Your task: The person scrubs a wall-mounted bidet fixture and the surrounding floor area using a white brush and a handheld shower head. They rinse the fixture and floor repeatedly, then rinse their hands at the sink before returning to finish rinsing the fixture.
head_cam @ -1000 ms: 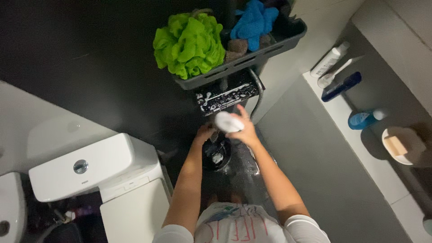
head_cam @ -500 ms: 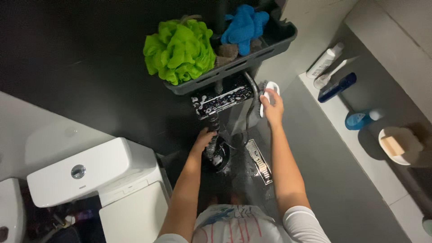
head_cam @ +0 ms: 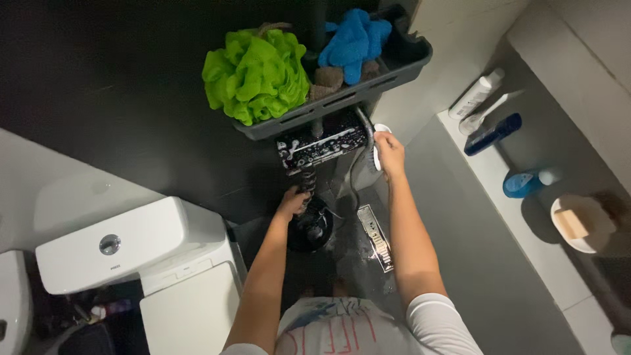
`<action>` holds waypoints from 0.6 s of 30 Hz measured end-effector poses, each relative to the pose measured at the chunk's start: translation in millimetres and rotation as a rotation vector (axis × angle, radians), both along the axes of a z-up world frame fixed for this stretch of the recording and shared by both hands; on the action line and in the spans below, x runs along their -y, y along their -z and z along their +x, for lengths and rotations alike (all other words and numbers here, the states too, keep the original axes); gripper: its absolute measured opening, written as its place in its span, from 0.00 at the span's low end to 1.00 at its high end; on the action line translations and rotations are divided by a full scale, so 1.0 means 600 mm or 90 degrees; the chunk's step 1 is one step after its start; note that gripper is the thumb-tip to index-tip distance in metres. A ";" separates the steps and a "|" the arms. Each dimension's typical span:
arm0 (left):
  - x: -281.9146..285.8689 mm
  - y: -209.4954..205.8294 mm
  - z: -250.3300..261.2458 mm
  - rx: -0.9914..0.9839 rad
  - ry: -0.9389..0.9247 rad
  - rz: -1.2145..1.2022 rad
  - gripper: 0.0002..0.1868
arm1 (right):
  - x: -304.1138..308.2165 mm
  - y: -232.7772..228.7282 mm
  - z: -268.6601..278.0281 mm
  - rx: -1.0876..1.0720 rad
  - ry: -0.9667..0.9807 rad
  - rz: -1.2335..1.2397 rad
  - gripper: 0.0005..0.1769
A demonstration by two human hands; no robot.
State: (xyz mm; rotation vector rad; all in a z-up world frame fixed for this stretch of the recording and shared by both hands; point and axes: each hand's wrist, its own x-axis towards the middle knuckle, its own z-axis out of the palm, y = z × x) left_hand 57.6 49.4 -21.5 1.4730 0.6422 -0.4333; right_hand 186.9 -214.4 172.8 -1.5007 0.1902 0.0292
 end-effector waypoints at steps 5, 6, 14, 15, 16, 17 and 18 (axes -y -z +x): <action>0.005 0.001 0.008 -0.034 -0.028 0.063 0.34 | 0.004 0.000 0.008 0.149 -0.038 -0.044 0.14; 0.007 0.002 0.004 -0.032 -0.015 0.084 0.34 | 0.008 0.002 0.010 0.233 -0.046 -0.104 0.14; 0.013 -0.022 -0.005 -0.003 -0.016 0.062 0.32 | -0.010 0.083 -0.076 0.119 -0.040 -0.423 0.17; 0.012 -0.027 -0.002 -0.011 -0.017 0.066 0.32 | -0.011 0.091 -0.076 0.100 -0.038 -0.374 0.17; 0.009 -0.030 -0.002 -0.021 -0.015 0.080 0.32 | -0.012 0.101 -0.078 0.077 -0.039 -0.325 0.18; 0.006 -0.033 0.000 -0.031 -0.012 0.093 0.32 | -0.013 0.111 -0.078 0.054 -0.039 -0.277 0.19; 0.005 -0.033 -0.002 -0.044 -0.008 0.105 0.32 | -0.011 0.121 -0.079 0.056 -0.047 -0.216 0.23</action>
